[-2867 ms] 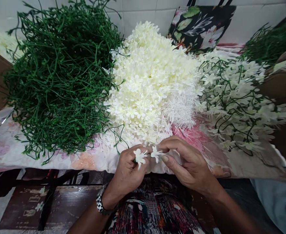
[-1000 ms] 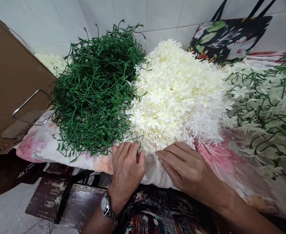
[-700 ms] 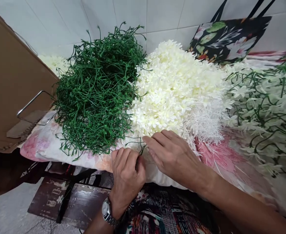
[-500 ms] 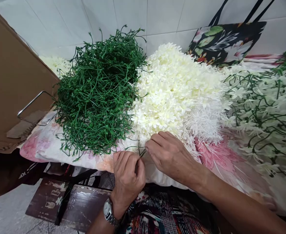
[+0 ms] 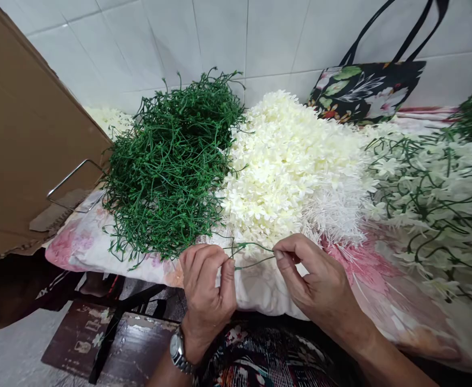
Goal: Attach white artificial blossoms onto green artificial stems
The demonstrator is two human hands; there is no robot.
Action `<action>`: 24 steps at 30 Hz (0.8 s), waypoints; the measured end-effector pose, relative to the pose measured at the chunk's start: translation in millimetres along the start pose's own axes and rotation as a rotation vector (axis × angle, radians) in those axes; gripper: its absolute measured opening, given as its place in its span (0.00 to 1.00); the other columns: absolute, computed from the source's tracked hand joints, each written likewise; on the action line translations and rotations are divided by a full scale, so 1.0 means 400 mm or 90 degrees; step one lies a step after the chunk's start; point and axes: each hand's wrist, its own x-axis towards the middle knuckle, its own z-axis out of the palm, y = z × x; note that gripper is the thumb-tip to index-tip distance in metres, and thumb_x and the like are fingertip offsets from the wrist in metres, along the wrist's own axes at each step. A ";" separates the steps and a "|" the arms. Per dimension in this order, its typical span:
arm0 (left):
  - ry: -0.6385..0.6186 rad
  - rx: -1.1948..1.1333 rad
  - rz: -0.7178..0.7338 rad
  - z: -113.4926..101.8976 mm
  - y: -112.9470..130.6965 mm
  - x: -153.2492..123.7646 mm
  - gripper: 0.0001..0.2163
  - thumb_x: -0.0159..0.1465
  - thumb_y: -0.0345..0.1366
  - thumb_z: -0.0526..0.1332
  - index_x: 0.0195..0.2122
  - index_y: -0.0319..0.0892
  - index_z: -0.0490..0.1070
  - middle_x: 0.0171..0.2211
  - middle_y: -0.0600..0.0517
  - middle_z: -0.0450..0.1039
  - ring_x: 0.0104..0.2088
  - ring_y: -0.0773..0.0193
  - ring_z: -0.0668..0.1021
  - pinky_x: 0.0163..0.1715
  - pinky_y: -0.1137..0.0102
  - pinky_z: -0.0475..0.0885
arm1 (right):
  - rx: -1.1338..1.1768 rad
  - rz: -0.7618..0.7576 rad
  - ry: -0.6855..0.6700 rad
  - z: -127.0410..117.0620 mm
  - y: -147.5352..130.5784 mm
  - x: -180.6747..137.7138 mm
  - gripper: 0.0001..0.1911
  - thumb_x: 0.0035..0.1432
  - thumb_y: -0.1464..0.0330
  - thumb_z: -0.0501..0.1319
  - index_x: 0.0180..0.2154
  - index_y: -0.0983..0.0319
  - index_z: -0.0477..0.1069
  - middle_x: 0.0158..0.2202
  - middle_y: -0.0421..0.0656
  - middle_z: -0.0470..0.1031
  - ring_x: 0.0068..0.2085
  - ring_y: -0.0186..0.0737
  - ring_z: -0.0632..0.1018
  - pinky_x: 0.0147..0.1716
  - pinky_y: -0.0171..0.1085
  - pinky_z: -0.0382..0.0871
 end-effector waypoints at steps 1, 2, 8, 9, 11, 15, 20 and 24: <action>-0.005 0.027 0.002 0.003 -0.006 0.005 0.06 0.59 0.23 0.56 0.32 0.41 0.65 0.29 0.50 0.70 0.34 0.61 0.71 0.37 0.64 0.65 | -0.008 0.016 0.009 -0.006 0.004 -0.006 0.05 0.58 0.78 0.53 0.31 0.64 0.64 0.24 0.40 0.66 0.25 0.30 0.68 0.25 0.29 0.63; -0.017 0.063 0.005 0.006 -0.012 0.010 0.06 0.59 0.24 0.56 0.30 0.41 0.65 0.28 0.50 0.70 0.33 0.60 0.71 0.37 0.64 0.64 | -0.015 0.031 0.016 -0.014 0.008 -0.013 0.06 0.57 0.77 0.53 0.30 0.64 0.64 0.24 0.39 0.66 0.24 0.29 0.68 0.24 0.29 0.63; -0.143 0.169 0.036 0.006 -0.011 -0.001 0.07 0.57 0.24 0.56 0.36 0.39 0.69 0.33 0.45 0.72 0.36 0.55 0.72 0.34 0.62 0.62 | -0.016 0.160 0.046 -0.061 0.020 -0.054 0.06 0.58 0.74 0.54 0.29 0.62 0.65 0.22 0.36 0.65 0.22 0.28 0.66 0.22 0.28 0.60; -0.122 0.132 0.041 0.002 -0.002 -0.008 0.09 0.57 0.24 0.56 0.38 0.38 0.69 0.35 0.44 0.71 0.37 0.55 0.72 0.36 0.61 0.63 | 0.002 0.184 0.051 -0.065 0.020 -0.060 0.06 0.58 0.74 0.54 0.29 0.61 0.65 0.22 0.36 0.65 0.23 0.28 0.66 0.22 0.28 0.60; -0.096 0.035 0.046 -0.002 0.021 -0.022 0.12 0.57 0.24 0.57 0.42 0.38 0.68 0.37 0.44 0.70 0.39 0.56 0.72 0.40 0.61 0.65 | 0.064 0.236 0.067 -0.067 0.018 -0.071 0.05 0.58 0.72 0.54 0.29 0.61 0.65 0.22 0.36 0.65 0.23 0.28 0.67 0.22 0.28 0.61; -0.212 -0.195 -0.005 0.017 0.073 -0.030 0.20 0.58 0.29 0.58 0.53 0.38 0.63 0.47 0.42 0.69 0.48 0.55 0.71 0.47 0.62 0.68 | 0.253 0.357 0.084 -0.049 0.006 -0.085 0.05 0.57 0.68 0.55 0.30 0.61 0.66 0.21 0.35 0.65 0.21 0.29 0.67 0.20 0.27 0.62; -0.193 -0.540 -0.182 0.074 0.125 0.004 0.11 0.63 0.31 0.56 0.45 0.45 0.71 0.42 0.48 0.74 0.45 0.61 0.74 0.44 0.67 0.71 | 0.335 0.359 0.007 0.000 -0.027 -0.092 0.08 0.60 0.67 0.52 0.30 0.62 0.65 0.22 0.36 0.65 0.23 0.29 0.67 0.22 0.29 0.63; -0.125 -0.720 -0.327 0.085 0.129 0.024 0.08 0.63 0.31 0.56 0.31 0.43 0.75 0.31 0.50 0.76 0.36 0.63 0.76 0.38 0.69 0.72 | 0.169 0.147 -0.029 -0.008 -0.029 -0.098 0.09 0.60 0.73 0.50 0.31 0.64 0.66 0.26 0.41 0.68 0.27 0.32 0.69 0.26 0.32 0.65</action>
